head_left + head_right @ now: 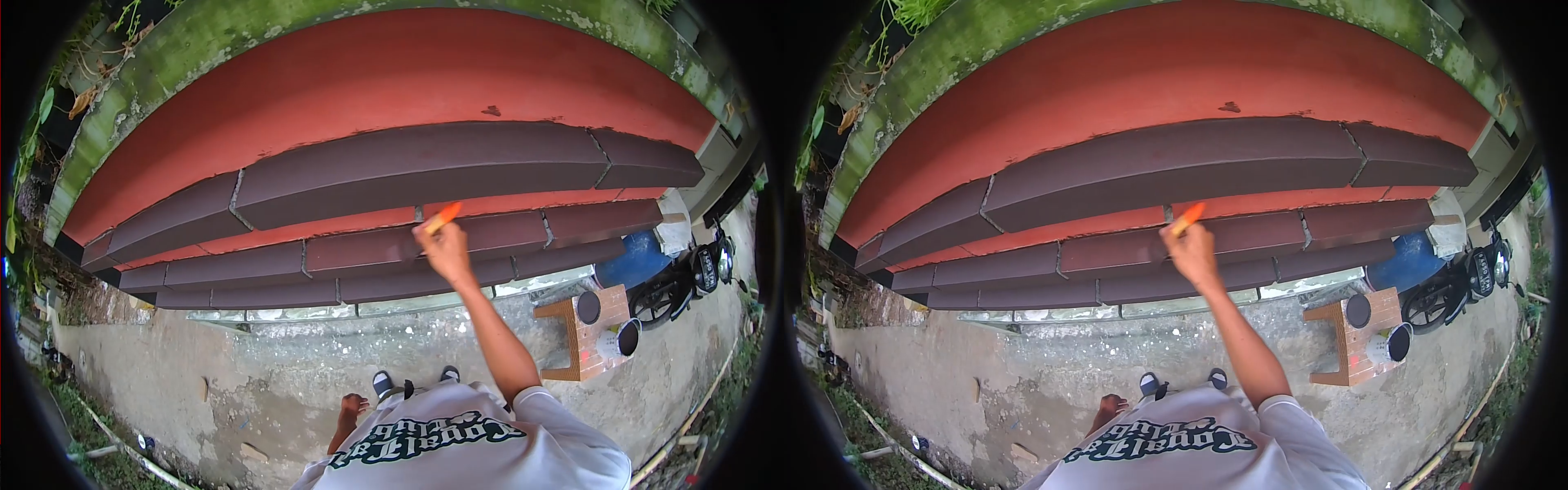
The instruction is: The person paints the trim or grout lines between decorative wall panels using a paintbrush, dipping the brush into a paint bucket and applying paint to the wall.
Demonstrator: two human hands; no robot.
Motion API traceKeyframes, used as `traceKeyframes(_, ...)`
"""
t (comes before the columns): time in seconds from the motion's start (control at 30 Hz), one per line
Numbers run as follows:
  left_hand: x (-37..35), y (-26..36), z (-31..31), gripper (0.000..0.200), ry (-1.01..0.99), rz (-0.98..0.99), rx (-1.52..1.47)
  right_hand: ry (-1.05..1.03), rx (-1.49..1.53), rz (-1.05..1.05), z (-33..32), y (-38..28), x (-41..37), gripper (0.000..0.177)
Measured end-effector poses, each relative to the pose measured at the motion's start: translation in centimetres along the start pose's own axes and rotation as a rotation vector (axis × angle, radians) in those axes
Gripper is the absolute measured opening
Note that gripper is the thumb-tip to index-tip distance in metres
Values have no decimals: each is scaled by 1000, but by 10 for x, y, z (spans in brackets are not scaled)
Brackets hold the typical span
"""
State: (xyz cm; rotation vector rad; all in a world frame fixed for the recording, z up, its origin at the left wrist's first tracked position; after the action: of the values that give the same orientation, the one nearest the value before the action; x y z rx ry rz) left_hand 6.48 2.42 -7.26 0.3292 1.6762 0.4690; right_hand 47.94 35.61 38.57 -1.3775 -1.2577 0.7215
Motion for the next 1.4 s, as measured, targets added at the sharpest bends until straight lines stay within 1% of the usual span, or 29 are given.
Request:
traceKeyframes(0.07,6,0,-12,25,-21,-16,10,38,7,98,-51,20,9,32)
traceKeyframes(0.13,12,7,-21,24,-27,-23,13,153,-120,116,-108,17,15,32)
traceKeyframes(0.2,18,12,-32,24,-10,-27,14,317,-561,25,-159,9,23,28)
traceKeyframes(0.27,16,26,-38,24,-23,31,18,448,-898,45,-178,-21,21,24)
traceKeyframes(0.37,24,37,-51,27,-42,60,42,408,-1033,23,-148,-39,16,20)
traceKeyframes(0.47,31,38,-65,28,-50,66,42,283,-1066,-120,-74,-46,11,18)
traceKeyframes(0.53,33,37,-75,28,-39,63,33,246,-1026,-131,-29,-63,8,21)
traceKeyframes(0.57,34,34,-80,29,-36,52,30,215,-980,-161,-9,-62,8,27)
traceKeyframes(0.6,32,32,-85,29,-34,42,28,200,-962,-165,12,-61,9,28)
traceKeyframes(0.67,32,27,-97,30,-26,30,12,108,-905,-123,56,-83,3,24)
traceKeyframes(0.73,33,16,-111,30,-15,27,-16,81,-846,-174,94,-90,-1,23)
traceKeyframes(0.83,34,0,-132,21,6,19,-79,31,-781,-264,149,-97,-9,25)
traceKeyframes(0.9,33,-10,-145,21,22,10,-93,-1,-732,-294,184,-115,-19,29)
traceKeyframes(1.0,32,-18,-160,21,44,-20,-104,-25,-602,-340,233,-129,-30,28)
traceKeyframes(1.07,32,-22,-170,22,47,-29,-104,-95,-506,-270,260,-128,-35,27)
traceKeyframes(1.17,35,-18,-178,22,25,-22,-87,-159,-373,-141,270,-121,-34,26)
traceKeyframes(1.23,38,-12,-179,22,-2,-31,-53,-133,-304,-82,261,-113,-30,26)
traceKeyframes(1.33,45,2,-180,23,7,-11,-20,-20,-228,-49,205,-86,-21,29)
traceKeyframes(1.4,58,10,-182,23,-15,8,-14,38,-211,36,157,-56,-11,32)
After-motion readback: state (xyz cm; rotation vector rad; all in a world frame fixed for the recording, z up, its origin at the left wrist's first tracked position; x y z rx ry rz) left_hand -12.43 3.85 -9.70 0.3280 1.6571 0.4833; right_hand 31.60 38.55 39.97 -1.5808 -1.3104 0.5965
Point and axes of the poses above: each hand's wrist, its own x-axis towards the middle knuckle, its own z-axis out of the palm, y = z × x, the point moved 8 cm from there along x, towards the middle knuckle, and after that the axes turned 4 degrees about z, right-handed, at the moved point
